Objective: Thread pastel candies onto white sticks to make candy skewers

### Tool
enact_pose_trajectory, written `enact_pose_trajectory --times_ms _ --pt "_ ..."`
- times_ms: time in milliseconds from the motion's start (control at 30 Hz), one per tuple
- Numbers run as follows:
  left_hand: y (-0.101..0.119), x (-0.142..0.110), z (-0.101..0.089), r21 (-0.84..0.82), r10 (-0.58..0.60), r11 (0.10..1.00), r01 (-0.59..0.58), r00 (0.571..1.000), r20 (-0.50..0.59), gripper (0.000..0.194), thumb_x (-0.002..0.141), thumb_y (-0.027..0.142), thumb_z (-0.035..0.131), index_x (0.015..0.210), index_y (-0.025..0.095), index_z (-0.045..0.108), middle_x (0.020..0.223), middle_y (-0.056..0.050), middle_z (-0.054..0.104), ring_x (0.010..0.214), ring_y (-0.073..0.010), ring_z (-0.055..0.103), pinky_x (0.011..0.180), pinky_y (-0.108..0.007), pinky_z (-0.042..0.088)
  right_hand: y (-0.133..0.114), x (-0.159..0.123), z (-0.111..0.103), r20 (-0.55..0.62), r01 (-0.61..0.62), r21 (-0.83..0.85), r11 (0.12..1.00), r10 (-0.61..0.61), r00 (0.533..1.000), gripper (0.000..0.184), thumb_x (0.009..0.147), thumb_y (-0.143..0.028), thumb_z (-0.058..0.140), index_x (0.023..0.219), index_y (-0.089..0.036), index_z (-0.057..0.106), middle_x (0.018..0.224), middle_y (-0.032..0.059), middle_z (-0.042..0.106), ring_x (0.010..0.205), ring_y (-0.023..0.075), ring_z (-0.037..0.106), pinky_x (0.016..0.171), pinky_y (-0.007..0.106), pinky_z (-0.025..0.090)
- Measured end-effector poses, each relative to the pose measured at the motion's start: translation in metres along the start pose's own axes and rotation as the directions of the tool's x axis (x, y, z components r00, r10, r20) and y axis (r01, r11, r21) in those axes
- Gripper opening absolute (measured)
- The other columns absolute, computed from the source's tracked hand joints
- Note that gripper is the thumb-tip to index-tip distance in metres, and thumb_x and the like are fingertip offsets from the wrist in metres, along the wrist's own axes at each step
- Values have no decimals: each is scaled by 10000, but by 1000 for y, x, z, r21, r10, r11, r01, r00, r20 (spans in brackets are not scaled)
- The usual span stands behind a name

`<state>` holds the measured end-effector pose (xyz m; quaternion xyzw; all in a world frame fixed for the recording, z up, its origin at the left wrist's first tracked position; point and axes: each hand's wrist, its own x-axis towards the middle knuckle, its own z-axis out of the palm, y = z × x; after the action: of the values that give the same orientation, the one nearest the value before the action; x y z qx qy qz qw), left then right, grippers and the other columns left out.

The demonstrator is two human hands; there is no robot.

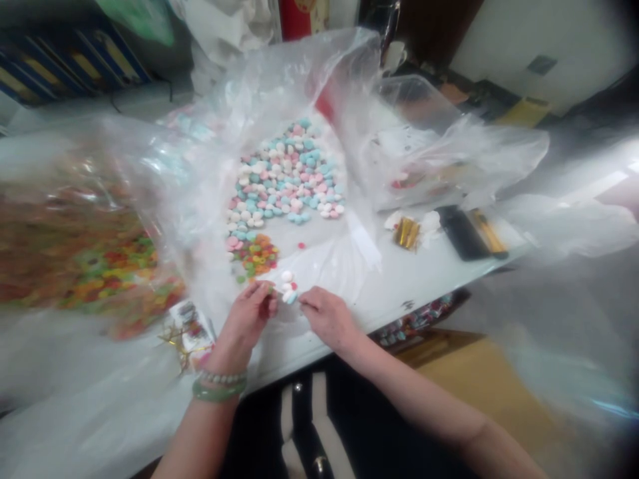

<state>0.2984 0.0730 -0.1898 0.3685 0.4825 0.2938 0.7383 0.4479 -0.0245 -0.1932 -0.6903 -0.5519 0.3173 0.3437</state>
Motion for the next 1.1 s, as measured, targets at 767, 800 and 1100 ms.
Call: enact_pose_trajectory --times_ms 767,800,1100 --pt "-35 -9 10 16 -81 996 83 993 -87 299 597 345 846 645 144 630 568 26 552 502 -82 456 495 -218 348 22 -14 14 21 -34 36 999 33 999 191 891 -158 492 783 -201 643 767 16 635 770 166 587 748 265 428" --pt "-37 -10 13 24 -81 996 83 993 -83 308 612 358 837 628 148 613 562 27 543 501 -84 455 497 -220 347 20 -13 15 11 -28 34 999 28 1000 194 889 -162 488 770 -199 636 764 19 634 765 167 584 748 269 426" --pt "-11 0 -4 394 90 919 3 972 -216 322 714 453 694 850 162 701 666 -6 610 514 -136 488 509 -271 376 20 1 3 -62 -157 195 968 172 983 157 825 -238 500 734 -218 626 729 -5 614 743 158 561 739 264 427"
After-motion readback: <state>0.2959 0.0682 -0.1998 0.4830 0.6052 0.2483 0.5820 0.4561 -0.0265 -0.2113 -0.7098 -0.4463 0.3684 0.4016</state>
